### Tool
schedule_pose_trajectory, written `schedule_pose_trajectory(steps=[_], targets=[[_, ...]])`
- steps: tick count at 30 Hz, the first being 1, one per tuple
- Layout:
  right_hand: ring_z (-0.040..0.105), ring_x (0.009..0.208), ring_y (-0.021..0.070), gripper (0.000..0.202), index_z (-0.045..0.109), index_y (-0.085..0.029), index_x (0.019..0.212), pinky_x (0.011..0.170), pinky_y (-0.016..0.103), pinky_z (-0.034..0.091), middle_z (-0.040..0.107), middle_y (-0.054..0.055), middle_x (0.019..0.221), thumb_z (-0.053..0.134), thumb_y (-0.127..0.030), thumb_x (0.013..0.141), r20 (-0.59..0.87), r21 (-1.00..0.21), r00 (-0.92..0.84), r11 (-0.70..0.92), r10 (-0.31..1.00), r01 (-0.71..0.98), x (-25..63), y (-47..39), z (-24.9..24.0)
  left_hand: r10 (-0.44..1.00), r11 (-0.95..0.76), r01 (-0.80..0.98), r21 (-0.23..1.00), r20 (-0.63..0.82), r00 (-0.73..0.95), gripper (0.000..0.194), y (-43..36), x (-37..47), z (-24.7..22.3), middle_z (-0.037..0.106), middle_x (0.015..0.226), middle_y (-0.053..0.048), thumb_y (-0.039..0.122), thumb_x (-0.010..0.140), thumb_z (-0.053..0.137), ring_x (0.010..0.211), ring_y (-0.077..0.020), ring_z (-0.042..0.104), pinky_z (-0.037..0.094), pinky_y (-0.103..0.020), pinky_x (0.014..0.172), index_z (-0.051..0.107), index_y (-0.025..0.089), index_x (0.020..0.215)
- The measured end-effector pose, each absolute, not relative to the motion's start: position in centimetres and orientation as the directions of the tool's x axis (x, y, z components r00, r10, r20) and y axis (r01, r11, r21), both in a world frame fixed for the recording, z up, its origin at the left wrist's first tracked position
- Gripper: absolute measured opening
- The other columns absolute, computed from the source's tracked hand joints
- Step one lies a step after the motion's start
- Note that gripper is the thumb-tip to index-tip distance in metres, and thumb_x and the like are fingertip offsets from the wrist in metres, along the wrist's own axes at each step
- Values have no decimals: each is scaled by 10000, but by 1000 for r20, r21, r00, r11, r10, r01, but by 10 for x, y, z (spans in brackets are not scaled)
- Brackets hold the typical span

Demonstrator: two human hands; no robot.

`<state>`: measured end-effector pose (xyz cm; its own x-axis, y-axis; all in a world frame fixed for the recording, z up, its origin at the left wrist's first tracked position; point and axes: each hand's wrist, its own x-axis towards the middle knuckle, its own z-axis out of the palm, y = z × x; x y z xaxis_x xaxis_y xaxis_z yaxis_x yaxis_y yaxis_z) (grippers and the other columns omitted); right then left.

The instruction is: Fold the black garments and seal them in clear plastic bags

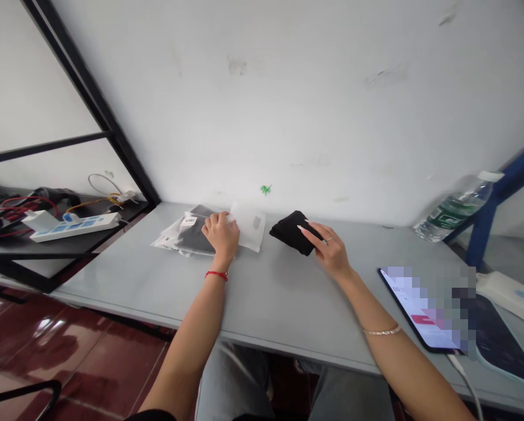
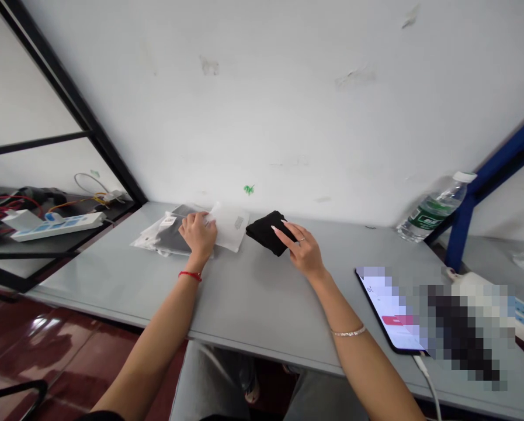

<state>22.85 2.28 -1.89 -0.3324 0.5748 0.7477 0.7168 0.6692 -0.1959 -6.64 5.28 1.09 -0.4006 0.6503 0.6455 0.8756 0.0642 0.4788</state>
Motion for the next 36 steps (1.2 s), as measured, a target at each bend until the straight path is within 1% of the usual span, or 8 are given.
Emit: schedule_pose_trajectory(steps=[5, 11, 17, 20, 23, 26, 30, 36], targets=[[568, 1187, 229, 627, 569, -346, 1326, 1008, 442, 496, 612, 35, 1297, 321, -17, 853, 748, -179, -342, 669, 569, 722, 224, 21, -20, 666, -246, 906, 344, 739, -100, 470, 40, -33, 2, 495, 1402, -134, 143, 788, 572, 1352, -324, 378, 118, -532, 1167, 568, 201, 1255], [590, 1155, 241, 501, 557, -313, 1326, 997, 458, 498, 640, 53, 1243, 352, -145, 901, 775, -365, -181, 662, 606, 654, 216, 18, -21, 742, -623, 601, 500, 621, 252, 491, 38, -3, -18, 493, 1414, -156, 267, 873, 501, 1317, -262, 458, 362, -428, 1106, 474, 151, 1349], [637, 1085, 258, 351, 584, -259, 1238, 958, 446, 516, 674, 73, 1196, 458, -340, 921, 698, -632, 15, 605, 716, 484, 211, 22, -29, 839, -535, 387, 751, 419, 346, 510, 35, -5, -14, 616, 1291, -142, 451, 944, 448, 1194, -266, 581, 441, -399, 1035, 504, 142, 1345], [633, 1083, 269, 380, 578, -233, 1214, 975, 460, 500, 673, 94, 1177, 517, -426, 893, 610, -755, 121, 529, 783, 386, 209, 28, -35, 853, -508, 424, 750, 367, 371, 617, 33, -3, -13, 622, 1284, -140, 486, 834, 639, 1175, -299, 588, 462, -414, 1004, 511, 157, 1340], [615, 1113, 278, 445, 558, -215, 1211, 995, 477, 481, 654, 112, 1194, 573, -477, 852, 520, -843, 191, 464, 833, 274, 207, 35, -40, 863, -498, 485, 718, 361, 352, 468, 34, 1, -18, 702, 1088, -125, 421, 806, 678, 1009, -279, 654, 520, -391, 879, 610, 152, 1183], [589, 1163, 274, 510, 509, -211, 1253, 1015, 478, 468, 614, 125, 1257, 611, -468, 825, 447, -892, 184, 420, 875, 166, 207, 37, -40, 854, -516, 461, 722, 387, 349, 290, 35, 4, -22, 710, 952, -92, 359, 839, 625, 855, -219, 663, 530, -326, 757, 650, 150, 1038], [529, 1249, 274, 651, 420, -232, 1345, 1063, 491, 427, 549, 127, 1353, 674, -448, 785, 405, -912, 113, 393, 907, 119, 207, 32, -34, 857, -510, 419, 751, 401, 323, 230, 34, 6, -22, 699, 864, -60, 329, 845, 584, 782, -183, 632, 514, -307, 740, 662, 151, 966], [564, 1219, 254, 576, 451, -261, 1330, 1029, 443, 470, 600, 79, 1318, 633, -463, 823, 289, -957, -79, 285, 954, -49, 203, 27, -27, 904, -390, 284, 876, 305, 301, 392, 26, 9, -15, 685, 795, -57, 496, 854, 553, 773, -214, 623, 500, -307, 695, 678, 126, 891]])
